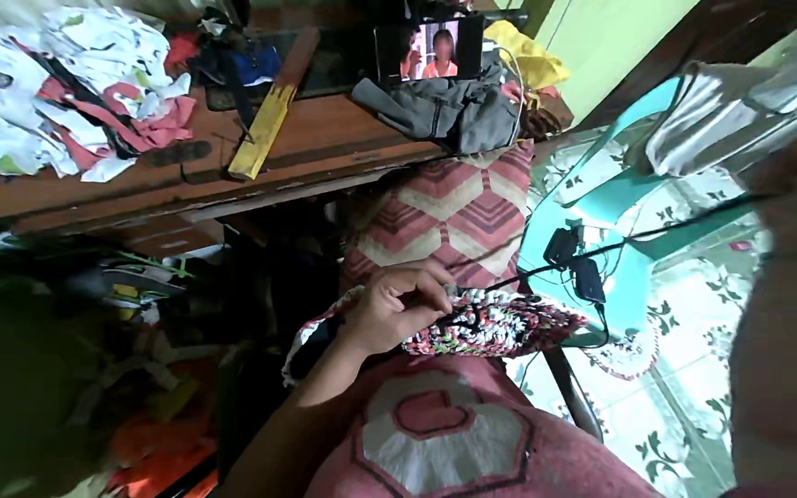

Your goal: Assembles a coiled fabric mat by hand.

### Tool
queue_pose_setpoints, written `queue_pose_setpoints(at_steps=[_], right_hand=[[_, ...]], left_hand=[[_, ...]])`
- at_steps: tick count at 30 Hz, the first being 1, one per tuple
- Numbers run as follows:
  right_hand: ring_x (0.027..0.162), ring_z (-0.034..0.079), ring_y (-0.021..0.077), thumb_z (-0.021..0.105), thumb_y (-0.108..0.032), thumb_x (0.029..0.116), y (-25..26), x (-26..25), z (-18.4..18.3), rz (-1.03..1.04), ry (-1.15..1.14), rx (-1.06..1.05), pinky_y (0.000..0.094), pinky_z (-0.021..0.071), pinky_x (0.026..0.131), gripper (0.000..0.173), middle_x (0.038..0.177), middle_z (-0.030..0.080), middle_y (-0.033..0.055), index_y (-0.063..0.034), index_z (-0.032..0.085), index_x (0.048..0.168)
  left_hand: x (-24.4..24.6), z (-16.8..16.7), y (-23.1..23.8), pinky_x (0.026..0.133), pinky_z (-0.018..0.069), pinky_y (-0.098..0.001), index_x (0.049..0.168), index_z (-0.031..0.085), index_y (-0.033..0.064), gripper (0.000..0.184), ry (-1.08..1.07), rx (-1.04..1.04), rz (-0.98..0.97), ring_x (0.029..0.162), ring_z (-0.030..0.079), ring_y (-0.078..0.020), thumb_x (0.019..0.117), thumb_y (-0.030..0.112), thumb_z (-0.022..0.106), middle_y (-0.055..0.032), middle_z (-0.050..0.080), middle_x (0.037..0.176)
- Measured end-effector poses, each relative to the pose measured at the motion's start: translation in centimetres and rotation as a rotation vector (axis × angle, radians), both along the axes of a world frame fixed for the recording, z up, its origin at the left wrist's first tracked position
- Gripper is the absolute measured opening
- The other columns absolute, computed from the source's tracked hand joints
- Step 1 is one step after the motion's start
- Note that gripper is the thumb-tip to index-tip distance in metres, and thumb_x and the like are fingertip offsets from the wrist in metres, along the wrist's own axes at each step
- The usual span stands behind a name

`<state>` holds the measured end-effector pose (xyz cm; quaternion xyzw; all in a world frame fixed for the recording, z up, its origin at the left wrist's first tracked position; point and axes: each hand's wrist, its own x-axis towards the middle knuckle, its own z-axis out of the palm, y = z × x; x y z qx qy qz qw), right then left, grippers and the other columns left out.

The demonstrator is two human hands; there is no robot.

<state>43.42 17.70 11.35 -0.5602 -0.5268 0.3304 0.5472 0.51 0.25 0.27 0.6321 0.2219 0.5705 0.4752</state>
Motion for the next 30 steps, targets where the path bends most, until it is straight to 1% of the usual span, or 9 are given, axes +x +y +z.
queue_pose_setpoints(at_steps=[2,3,7,10,15,19,24,28,30], right_hand=[[0.059,0.052,-0.0057,0.055,-0.020,0.1012,-2.1,-6.1,-1.4,0.471,-0.223,-0.071,0.0147,0.0468,0.053,0.024,0.078,0.061,-0.0158,-0.0209,0.064,0.123],[0.058,0.053,-0.0037,0.058,-0.018,0.0977,-3.3,-9.4,-2.2,0.671,-0.287,-0.093,0.0165,0.0466,0.052,0.029,0.080,0.064,-0.0114,-0.0153,0.066,0.126],[0.067,0.060,-0.0027,0.062,-0.012,0.0965,-6.1,-17.4,-5.1,1.399,-0.329,-0.235,0.0157,0.0517,0.058,0.020,0.086,0.071,-0.0052,-0.0087,0.074,0.112],[0.066,0.056,-0.0082,0.055,-0.002,0.0957,-6.2,-18.3,-5.8,1.562,-0.248,-0.285,0.0102,0.0468,0.059,0.018,0.079,0.066,-0.0091,-0.0053,0.072,0.099],[0.063,0.054,-0.0056,0.060,-0.003,0.0939,-6.3,-18.0,-6.1,1.450,-0.243,-0.223,0.0111,0.0447,0.056,0.010,0.075,0.063,-0.0079,-0.0070,0.069,0.091],[0.054,0.052,0.0041,0.063,-0.011,0.0944,-5.8,-18.0,-5.9,1.011,-0.483,-0.044,0.0225,0.0464,0.049,0.008,0.066,0.059,-0.0012,-0.0053,0.069,0.094],[0.064,0.055,0.0110,0.062,-0.017,0.0968,-1.1,-14.3,-6.7,0.494,-0.556,-0.013,0.0362,0.0495,0.062,0.018,0.076,0.060,0.0054,0.0005,0.066,0.100],[0.066,0.053,0.0101,0.063,-0.019,0.0955,2.2,-9.9,-7.7,0.163,-0.502,-0.097,0.0350,0.0480,0.062,0.023,0.084,0.063,0.0074,0.0018,0.065,0.104],[0.076,0.059,0.0206,0.064,-0.021,0.0944,3.4,-7.7,-8.2,0.039,-0.533,-0.129,0.0464,0.0508,0.071,0.028,0.091,0.065,0.0156,0.0050,0.065,0.106]], left_hand=[[0.7,0.6,0.3,0.080,0.0575,-0.0185,0.090,0.070,0.0026,0.003,0.026,0.024,-0.043,0.095,0.067,-0.0023,0.0919,0.000,0.069,-0.0036,0.072,0.109],[0.8,0.9,0.3,0.081,0.0577,-0.0191,0.090,0.070,0.0021,0.004,0.036,0.030,-0.056,0.097,0.067,-0.0030,0.0925,0.000,0.068,-0.0045,0.072,0.110],[0.7,1.2,-0.1,0.081,0.0582,-0.0196,0.089,0.071,0.0007,0.004,0.067,0.018,-0.006,0.097,0.067,-0.0041,0.0915,-0.002,0.068,-0.0061,0.071,0.110],[0.4,0.9,-0.3,0.081,0.0581,-0.0195,0.089,0.071,0.0023,0.003,0.083,0.017,0.042,0.097,0.068,-0.0042,0.0915,0.001,0.070,-0.0051,0.072,0.108],[0.6,0.7,-0.1,0.082,0.0581,-0.0198,0.090,0.071,0.0027,0.003,0.068,-0.001,0.029,0.098,0.067,-0.0041,0.0917,0.000,0.069,-0.0043,0.072,0.109],[0.6,0.9,0.0,0.082,0.0588,-0.0207,0.088,0.071,0.0018,0.003,0.075,-0.013,0.038,0.096,0.068,-0.0055,0.0895,0.000,0.071,-0.0049,0.072,0.106],[0.3,0.5,-0.3,0.079,0.0592,-0.0213,0.089,0.071,0.0052,0.004,0.027,-0.077,0.028,0.091,0.068,-0.0052,0.0896,0.001,0.072,-0.0032,0.073,0.106],[0.0,0.0,0.0,0.075,0.0588,-0.0220,0.088,0.072,0.0054,0.008,-0.011,-0.163,0.071,0.084,0.067,-0.0052,0.0867,-0.002,0.073,-0.0031,0.072,0.104],[-0.1,-0.3,0.2,0.072,0.0583,-0.0218,0.088,0.071,0.0045,0.008,-0.026,-0.202,0.090,0.081,0.066,-0.0053,0.0861,-0.003,0.073,-0.0044,0.072,0.105]])
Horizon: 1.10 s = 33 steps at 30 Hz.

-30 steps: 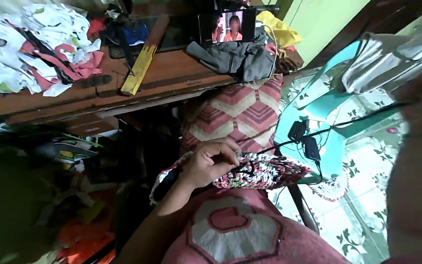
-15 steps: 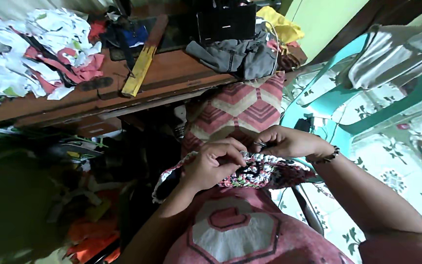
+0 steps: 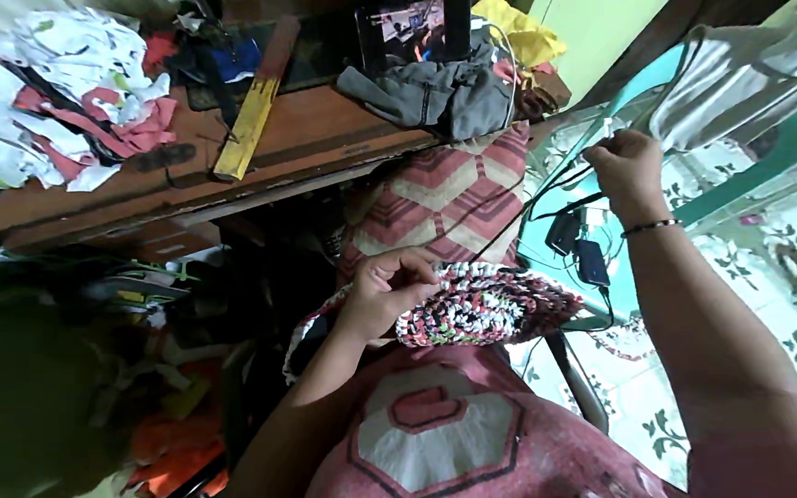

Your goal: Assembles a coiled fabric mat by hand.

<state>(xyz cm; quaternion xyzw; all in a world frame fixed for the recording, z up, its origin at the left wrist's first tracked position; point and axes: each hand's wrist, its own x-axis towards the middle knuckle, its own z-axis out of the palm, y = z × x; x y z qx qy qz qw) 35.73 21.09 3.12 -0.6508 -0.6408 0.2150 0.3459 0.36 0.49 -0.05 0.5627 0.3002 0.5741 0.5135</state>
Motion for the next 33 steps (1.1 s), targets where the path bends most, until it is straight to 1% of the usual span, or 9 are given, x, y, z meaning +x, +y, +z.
queue_pose_setpoints(at_steps=[9,12,14,16,20,24,27,29,33], right_hand=[[0.101,0.063,0.0500,0.061,-0.020,0.0970,1.4,3.0,-0.7,-0.168,-0.176,-0.025,0.0707,0.0447,0.090,0.037,0.108,0.064,0.0351,0.0128,0.064,0.113],[0.075,0.059,0.0207,0.064,-0.027,0.1003,-0.1,0.8,-0.5,0.093,-0.009,-0.048,0.0434,0.0521,0.070,0.035,0.096,0.067,0.0146,-0.0003,0.064,0.123],[0.055,0.047,0.0020,0.060,-0.028,0.1017,-1.8,-1.1,-0.8,0.345,0.257,-0.086,0.0224,0.0437,0.050,0.026,0.078,0.059,-0.0037,-0.0113,0.066,0.120],[0.049,0.040,-0.0033,0.059,-0.034,0.1005,-3.7,-2.8,-1.2,0.578,0.478,-0.177,0.0166,0.0365,0.045,0.024,0.065,0.053,-0.0133,-0.0170,0.071,0.112],[0.068,0.061,-0.0024,0.076,-0.051,0.0858,-6.8,-5.0,-1.4,0.811,0.435,-0.247,0.0173,0.0522,0.060,0.038,0.083,0.071,-0.0105,-0.0171,0.074,0.103],[0.057,0.058,0.0008,0.082,-0.037,0.0823,-9.3,-5.6,-1.5,0.819,0.397,-0.283,0.0174,0.0495,0.050,0.029,0.075,0.067,-0.0062,-0.0151,0.073,0.099],[0.062,0.060,0.0000,0.079,-0.023,0.0848,-10.0,-5.8,-1.4,0.818,0.376,-0.278,0.0175,0.0524,0.055,0.018,0.077,0.068,-0.0066,-0.0128,0.072,0.098],[0.064,0.063,0.0010,0.075,-0.019,0.0895,-10.1,-5.7,-2.0,0.783,0.420,-0.293,0.0185,0.0548,0.058,0.012,0.079,0.071,-0.0048,-0.0112,0.073,0.099],[0.059,0.061,-0.0001,0.064,-0.012,0.0960,-10.1,-5.4,-3.0,0.721,0.522,-0.345,0.0167,0.0532,0.054,0.009,0.075,0.070,-0.0047,-0.0115,0.073,0.095]], left_hand=[[-0.6,0.0,1.5,0.071,0.0592,-0.0242,0.091,0.073,0.0081,0.015,-0.012,-0.167,0.100,0.080,0.067,-0.0078,0.0828,-0.005,0.073,-0.0026,0.072,0.100],[-1.5,0.5,3.3,0.073,0.0589,-0.0275,0.096,0.071,0.0058,0.013,0.035,-0.203,0.159,0.081,0.066,-0.0105,0.0881,-0.004,0.071,-0.0029,0.070,0.093],[-1.8,0.6,4.2,0.074,0.0591,-0.0272,0.097,0.069,0.0056,0.013,0.050,-0.221,0.177,0.080,0.066,-0.0095,0.0890,-0.005,0.070,-0.0016,0.070,0.089],[-1.7,0.7,4.5,0.074,0.0583,-0.0267,0.098,0.068,0.0056,0.015,0.067,-0.251,0.180,0.080,0.066,-0.0090,0.0888,-0.006,0.070,-0.0013,0.069,0.089],[-1.5,0.6,3.9,0.075,0.0595,-0.0275,0.102,0.065,0.0059,0.021,0.082,-0.305,0.203,0.081,0.067,-0.0099,0.0873,-0.007,0.072,-0.0024,0.068,0.091],[-2.7,1.2,2.7,0.069,0.0574,-0.0252,0.129,0.062,0.0110,0.030,0.185,-0.383,0.160,0.081,0.066,-0.0086,0.0993,0.014,0.065,-0.0021,0.069,0.099],[-3.9,1.4,1.8,0.075,0.0575,-0.0268,0.122,0.067,0.0102,0.031,0.349,-0.478,0.121,0.084,0.065,-0.0068,0.1068,0.033,0.053,-0.0006,0.069,0.100],[-4.4,1.2,1.2,0.074,0.0566,-0.0275,0.106,0.069,0.0072,0.021,0.452,-0.453,0.042,0.079,0.065,-0.0069,0.1027,0.027,0.061,-0.0006,0.068,0.089],[-3.9,0.9,0.7,0.079,0.0604,-0.0293,0.113,0.067,0.0059,0.023,0.542,-0.354,0.017,0.086,0.070,-0.0084,0.0913,0.011,0.075,-0.0023,0.073,0.096]])
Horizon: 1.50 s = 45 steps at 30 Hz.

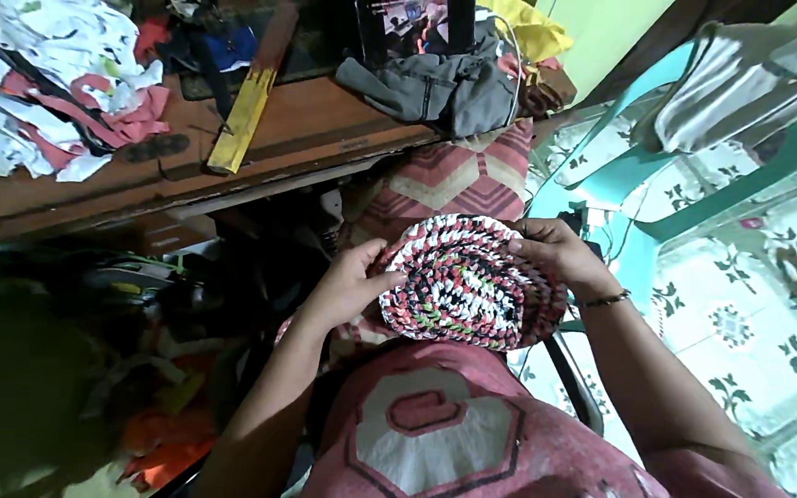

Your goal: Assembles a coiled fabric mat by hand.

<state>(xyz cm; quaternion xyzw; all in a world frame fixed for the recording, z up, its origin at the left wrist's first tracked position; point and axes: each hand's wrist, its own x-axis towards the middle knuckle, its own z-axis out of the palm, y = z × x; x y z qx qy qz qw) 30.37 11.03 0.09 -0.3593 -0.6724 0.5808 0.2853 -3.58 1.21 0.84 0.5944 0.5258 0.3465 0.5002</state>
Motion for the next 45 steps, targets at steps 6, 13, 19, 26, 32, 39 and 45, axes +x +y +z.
queue_pose_setpoints(at_steps=[6,13,19,26,32,39,45], right_hand=[[0.059,0.062,-0.0042,0.068,-0.034,0.0958,-0.6,-1.1,2.9,-0.038,0.256,-0.047,0.0150,0.0538,0.053,0.014,0.074,0.071,-0.0103,-0.0221,0.075,0.097],[0.055,0.056,-0.0049,0.066,-0.038,0.0975,-2.7,-3.3,2.6,-0.257,0.288,-0.028,0.0135,0.0488,0.049,0.013,0.070,0.065,-0.0120,-0.0259,0.071,0.098],[0.057,0.058,0.0005,0.056,-0.014,0.1023,-2.7,-2.4,-2.9,-0.340,0.074,-0.097,0.0177,0.0502,0.053,0.013,0.072,0.065,-0.0050,-0.0120,0.067,0.099],[0.056,0.059,-0.0014,0.067,-0.013,0.0936,-1.0,-1.5,-3.0,-0.256,0.121,-0.064,0.0153,0.0497,0.052,0.007,0.075,0.071,-0.0052,-0.0140,0.073,0.094],[0.060,0.060,0.0013,0.070,-0.027,0.0936,1.0,-2.0,-1.2,-0.245,0.159,0.032,0.0183,0.0524,0.052,0.020,0.083,0.069,-0.0056,-0.0143,0.070,0.109],[0.075,0.058,-0.0031,0.075,-0.036,0.0885,4.7,-5.6,4.0,-0.112,0.136,0.347,0.0160,0.0503,0.067,0.038,0.094,0.068,-0.0098,-0.0106,0.068,0.116],[0.079,0.063,-0.0023,0.082,-0.028,0.0836,5.8,-9.0,7.2,0.139,-0.004,0.389,0.0169,0.0552,0.071,0.035,0.092,0.070,-0.0067,-0.0077,0.071,0.109]], left_hand=[[0.0,5.9,2.5,0.077,0.0591,-0.0267,0.116,0.064,0.0041,0.023,0.114,0.375,0.117,0.085,0.068,-0.0067,0.0941,0.009,0.070,-0.0037,0.070,0.098],[0.0,8.9,5.3,0.083,0.0578,-0.0245,0.117,0.062,0.0048,0.022,0.135,0.509,0.095,0.094,0.067,-0.0052,0.0951,0.006,0.065,-0.0033,0.069,0.105],[0.9,1.7,6.5,0.093,0.0560,-0.0382,0.123,0.062,0.0039,0.027,0.156,0.267,0.125,0.102,0.067,-0.0148,0.0978,0.012,0.066,-0.0102,0.069,0.112],[0.7,3.2,7.4,0.087,0.0510,-0.0275,0.107,0.069,0.0065,0.033,-0.095,0.183,0.180,0.091,0.061,-0.0029,0.1088,0.032,0.048,0.0010,0.066,0.096],[0.7,4.0,7.7,0.078,0.0539,-0.0240,0.102,0.068,0.0062,0.016,-0.212,0.163,0.091,0.082,0.063,-0.0052,0.1039,0.018,0.059,0.0009,0.066,0.089],[2.2,4.5,7.3,0.075,0.0550,-0.0224,0.104,0.065,0.0053,0.011,-0.074,0.331,0.182,0.081,0.064,-0.0053,0.0972,0.013,0.069,-0.0008,0.067,0.091],[3.0,4.8,6.7,0.065,0.0555,-0.0201,0.098,0.063,0.0030,0.011,-0.047,0.498,0.263,0.071,0.065,-0.0040,0.0935,0.007,0.071,-0.0021,0.069,0.085]])
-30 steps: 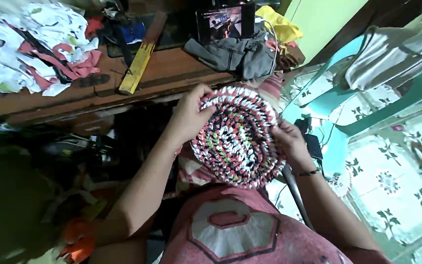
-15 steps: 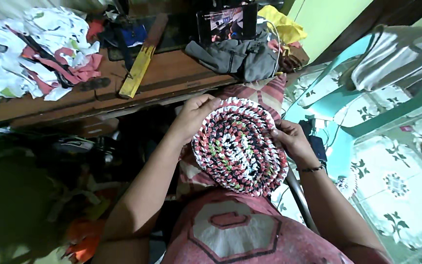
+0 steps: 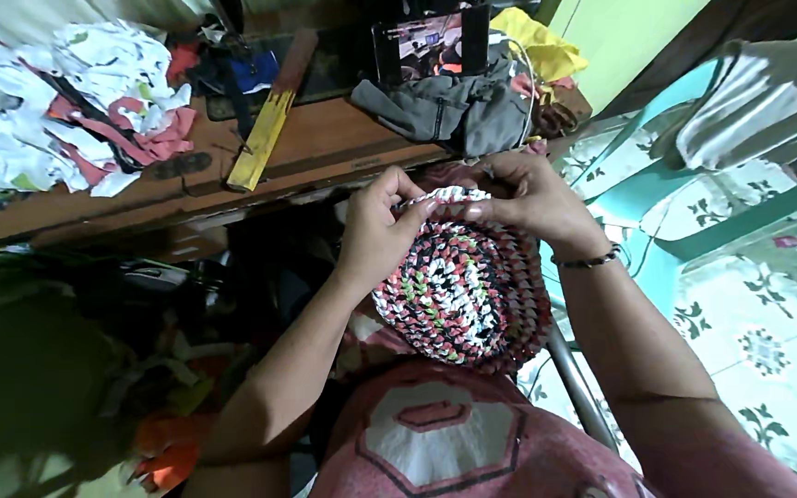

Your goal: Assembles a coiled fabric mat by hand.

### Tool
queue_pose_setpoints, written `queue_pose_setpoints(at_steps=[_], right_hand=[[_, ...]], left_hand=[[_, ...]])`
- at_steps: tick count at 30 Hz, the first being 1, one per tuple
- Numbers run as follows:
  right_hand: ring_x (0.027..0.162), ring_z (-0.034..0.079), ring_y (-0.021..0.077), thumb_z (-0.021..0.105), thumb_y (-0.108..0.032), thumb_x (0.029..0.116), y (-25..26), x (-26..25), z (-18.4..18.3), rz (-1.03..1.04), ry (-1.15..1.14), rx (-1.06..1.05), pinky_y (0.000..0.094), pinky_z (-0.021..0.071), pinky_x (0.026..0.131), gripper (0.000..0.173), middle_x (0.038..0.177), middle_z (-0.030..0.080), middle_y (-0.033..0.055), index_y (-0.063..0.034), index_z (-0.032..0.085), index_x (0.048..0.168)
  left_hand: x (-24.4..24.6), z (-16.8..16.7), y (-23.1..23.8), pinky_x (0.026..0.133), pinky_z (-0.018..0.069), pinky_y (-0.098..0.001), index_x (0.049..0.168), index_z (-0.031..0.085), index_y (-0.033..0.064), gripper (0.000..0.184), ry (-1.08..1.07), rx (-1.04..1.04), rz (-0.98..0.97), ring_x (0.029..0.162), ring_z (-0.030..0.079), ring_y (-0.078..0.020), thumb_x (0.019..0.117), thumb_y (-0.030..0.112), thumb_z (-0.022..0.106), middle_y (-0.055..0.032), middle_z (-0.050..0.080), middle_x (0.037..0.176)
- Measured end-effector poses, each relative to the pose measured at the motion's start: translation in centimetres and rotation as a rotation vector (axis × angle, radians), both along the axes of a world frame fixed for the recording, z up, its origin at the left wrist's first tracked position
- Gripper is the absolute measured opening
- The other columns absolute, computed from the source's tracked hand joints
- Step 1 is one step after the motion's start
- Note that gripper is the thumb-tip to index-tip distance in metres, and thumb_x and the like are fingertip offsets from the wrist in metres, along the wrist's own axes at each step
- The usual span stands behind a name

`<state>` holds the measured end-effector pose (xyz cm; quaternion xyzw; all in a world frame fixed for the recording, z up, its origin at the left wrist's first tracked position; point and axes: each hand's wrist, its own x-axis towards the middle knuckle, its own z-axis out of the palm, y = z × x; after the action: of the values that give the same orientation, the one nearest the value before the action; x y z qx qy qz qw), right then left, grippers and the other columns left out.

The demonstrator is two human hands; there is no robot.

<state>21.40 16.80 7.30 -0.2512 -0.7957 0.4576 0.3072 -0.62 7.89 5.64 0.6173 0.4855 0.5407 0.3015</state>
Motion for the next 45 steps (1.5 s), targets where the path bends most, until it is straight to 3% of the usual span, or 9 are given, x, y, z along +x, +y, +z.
queue_pose_setpoints(at_steps=[10,13,16,20,24,29,37,40,45], right_hand=[[0.069,0.063,-0.0008,0.074,-0.015,0.0933,0.9,-1.3,-0.3,0.158,-0.029,-0.013,0.0166,0.0536,0.063,0.015,0.087,0.073,-0.0028,-0.0044,0.075,0.103],[0.067,0.061,-0.0017,0.073,-0.014,0.0932,1.4,-1.2,-1.4,0.169,-0.046,-0.061,0.0162,0.0519,0.061,0.011,0.081,0.071,-0.0035,-0.0043,0.075,0.098],[0.071,0.063,-0.0019,0.071,-0.012,0.0933,1.5,-1.1,-1.8,0.198,-0.029,-0.076,0.0171,0.0539,0.066,0.009,0.083,0.071,-0.0043,-0.0044,0.074,0.097],[0.070,0.062,-0.0007,0.070,-0.015,0.0950,1.4,-1.6,-2.0,0.175,-0.032,-0.059,0.0183,0.0536,0.065,0.012,0.083,0.071,-0.0035,-0.0044,0.074,0.100],[0.065,0.059,-0.0007,0.072,-0.016,0.0949,1.1,-2.0,-2.5,0.141,-0.024,-0.072,0.0172,0.0514,0.060,0.016,0.081,0.069,-0.0034,-0.0032,0.072,0.104],[0.073,0.063,-0.0010,0.067,-0.015,0.0973,1.6,-2.1,-2.8,0.181,-0.035,-0.021,0.0183,0.0545,0.068,0.014,0.086,0.071,-0.0029,-0.0030,0.072,0.103],[0.063,0.055,-0.0038,0.069,-0.016,0.0965,2.2,-2.3,-4.2,0.159,-0.023,-0.116,0.0154,0.0470,0.059,0.011,0.073,0.063,-0.0083,-0.0068,0.069,0.091],[0.071,0.061,-0.0040,0.070,-0.014,0.0939,1.7,-2.3,-4.1,0.177,0.006,-0.158,0.0161,0.0527,0.067,0.009,0.082,0.069,-0.0080,-0.0061,0.071,0.098],[0.064,0.057,-0.0031,0.068,-0.014,0.0955,1.7,-2.2,-4.9,0.180,0.025,-0.146,0.0164,0.0492,0.060,0.009,0.076,0.066,-0.0073,-0.0060,0.069,0.093]], left_hand=[[0.4,-1.7,-0.2,0.066,0.0553,-0.0187,0.095,0.068,-0.0012,0.005,0.146,0.231,0.087,0.073,0.065,-0.0031,0.0952,0.004,0.068,-0.0044,0.071,0.085],[-0.3,-2.2,0.0,0.072,0.0564,-0.0218,0.103,0.067,0.0018,0.010,0.095,0.067,-0.010,0.078,0.066,-0.0044,0.0973,0.009,0.068,-0.0027,0.071,0.089],[-1.4,-1.8,0.1,0.089,0.0582,-0.0269,0.122,0.068,0.0019,0.027,0.058,-0.088,-0.139,0.097,0.070,-0.0070,0.0998,0.017,0.066,-0.0045,0.073,0.109],[-1.6,-1.8,0.2,0.073,0.0558,-0.0198,0.103,0.073,0.0030,0.013,0.115,0.021,-0.062,0.079,0.066,-0.0020,0.1001,0.012,0.064,-0.0008,0.073,0.092],[-0.8,-2.7,0.5,0.075,0.0563,-0.0210,0.103,0.071,0.0015,0.011,0.138,0.085,0.038,0.081,0.067,-0.0037,0.0996,0.010,0.065,-0.0037,0.072,0.092],[-0.8,-3.4,0.9,0.072,0.0549,-0.0199,0.104,0.070,0.0015,0.012,0.143,0.072,0.026,0.077,0.065,-0.0029,0.1011,0.010,0.062,-0.0031,0.071,0.090],[-1.4,-2.5,0.7,0.095,0.0573,-0.0308,0.131,0.064,0.0017,0.042,0.148,0.023,-0.001,0.112,0.067,-0.0150,0.0948,0.021,0.073,-0.0123,0.067,0.130],[-1.7,-2.5,1.0,0.090,0.0569,-0.0284,0.125,0.069,0.0022,0.032,0.122,-0.059,-0.072,0.102,0.068,-0.0107,0.0998,0.022,0.067,-0.0091,0.070,0.119],[-1.2,-2.9,1.1,0.078,0.0552,-0.0238,0.100,0.074,0.0057,0.010,0.133,-0.084,0.001,0.088,0.065,-0.0078,0.0951,0.014,0.072,-0.0043,0.068,0.098]])
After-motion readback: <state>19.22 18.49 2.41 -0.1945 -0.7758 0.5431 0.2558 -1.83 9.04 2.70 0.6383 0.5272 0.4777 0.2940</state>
